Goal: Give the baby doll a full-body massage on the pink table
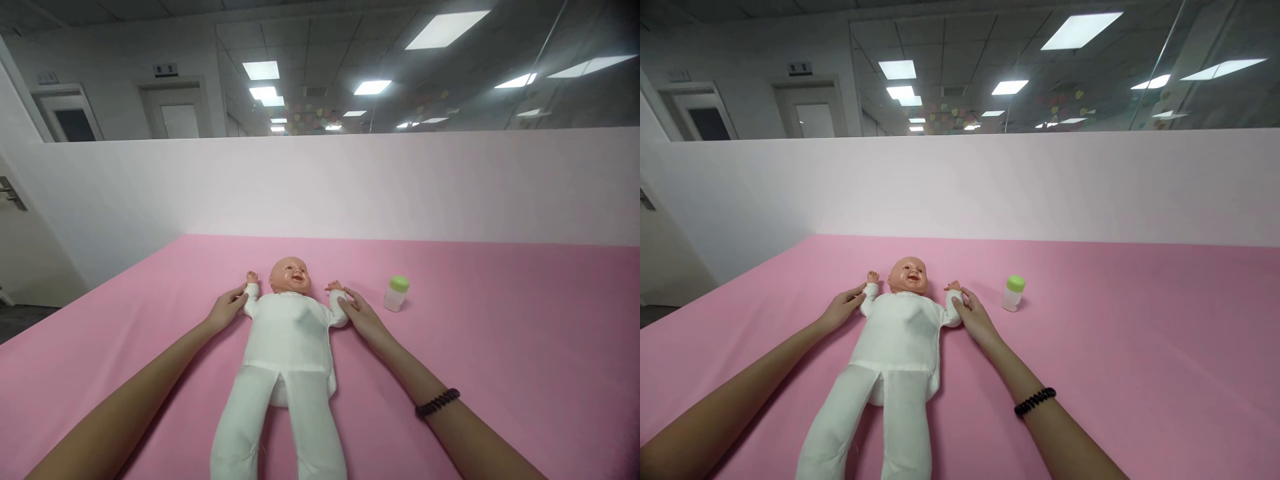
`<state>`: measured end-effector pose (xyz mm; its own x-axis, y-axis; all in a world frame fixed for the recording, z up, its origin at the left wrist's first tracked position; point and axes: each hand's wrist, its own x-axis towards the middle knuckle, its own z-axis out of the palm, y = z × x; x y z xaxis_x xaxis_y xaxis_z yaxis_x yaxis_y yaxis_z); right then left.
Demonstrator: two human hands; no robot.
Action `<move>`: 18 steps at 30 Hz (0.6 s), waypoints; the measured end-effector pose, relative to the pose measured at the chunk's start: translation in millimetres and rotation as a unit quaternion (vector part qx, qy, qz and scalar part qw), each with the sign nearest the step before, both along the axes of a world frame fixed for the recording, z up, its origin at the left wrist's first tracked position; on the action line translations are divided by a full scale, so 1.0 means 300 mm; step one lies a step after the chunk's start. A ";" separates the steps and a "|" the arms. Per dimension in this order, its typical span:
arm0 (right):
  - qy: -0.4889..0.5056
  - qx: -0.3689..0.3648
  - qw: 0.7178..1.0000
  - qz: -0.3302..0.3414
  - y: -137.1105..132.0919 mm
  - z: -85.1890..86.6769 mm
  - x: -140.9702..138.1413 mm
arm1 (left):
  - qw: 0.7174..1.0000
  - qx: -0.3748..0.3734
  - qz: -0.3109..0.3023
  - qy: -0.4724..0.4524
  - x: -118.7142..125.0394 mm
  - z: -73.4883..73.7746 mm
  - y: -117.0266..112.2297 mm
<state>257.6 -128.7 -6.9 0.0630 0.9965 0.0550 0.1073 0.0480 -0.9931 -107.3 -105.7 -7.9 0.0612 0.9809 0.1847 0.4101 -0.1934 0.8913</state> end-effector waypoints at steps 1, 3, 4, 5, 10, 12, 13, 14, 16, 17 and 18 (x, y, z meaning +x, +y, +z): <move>0.036 -0.009 0.999 -0.002 0.000 0.005 0.002 | 0.999 -0.011 0.002 -0.039 -0.003 0.001 0.000; 0.097 -0.022 0.995 -0.006 -0.003 0.019 0.003 | 0.994 -0.027 0.019 -0.109 -0.006 0.007 -0.002; 0.120 -0.025 0.992 -0.005 -0.006 0.027 0.004 | 0.989 -0.032 0.023 -0.141 -0.007 0.013 -0.004; 0.136 -0.025 0.990 0.001 -0.011 0.037 0.004 | 0.985 -0.035 0.019 -0.170 -0.007 0.021 -0.006; 0.131 0.009 0.985 0.112 -0.052 0.101 0.015 | 0.967 -0.039 -0.065 -0.244 -0.008 0.058 -0.018; 0.109 0.016 0.983 0.150 -0.065 0.120 0.026 | 0.969 -0.037 -0.079 -0.233 -0.011 0.061 -0.022; 0.098 0.016 0.982 0.162 -0.068 0.127 0.033 | 0.971 -0.032 -0.080 -0.222 -0.014 0.060 -0.023; 0.089 0.016 0.981 0.172 -0.070 0.132 0.041 | 0.974 -0.025 -0.078 -0.210 -0.016 0.059 -0.025; 0.068 0.019 0.979 0.190 -0.071 0.138 0.057 | 0.978 -0.007 -0.077 -0.193 -0.024 0.058 -0.029; 0.056 0.025 0.978 0.200 -0.073 0.141 0.066 | 0.980 0.006 -0.081 -0.184 -0.030 0.058 -0.031; 0.043 0.033 0.976 0.211 -0.075 0.145 0.075 | 0.981 0.019 -0.089 -0.174 -0.037 0.060 -0.034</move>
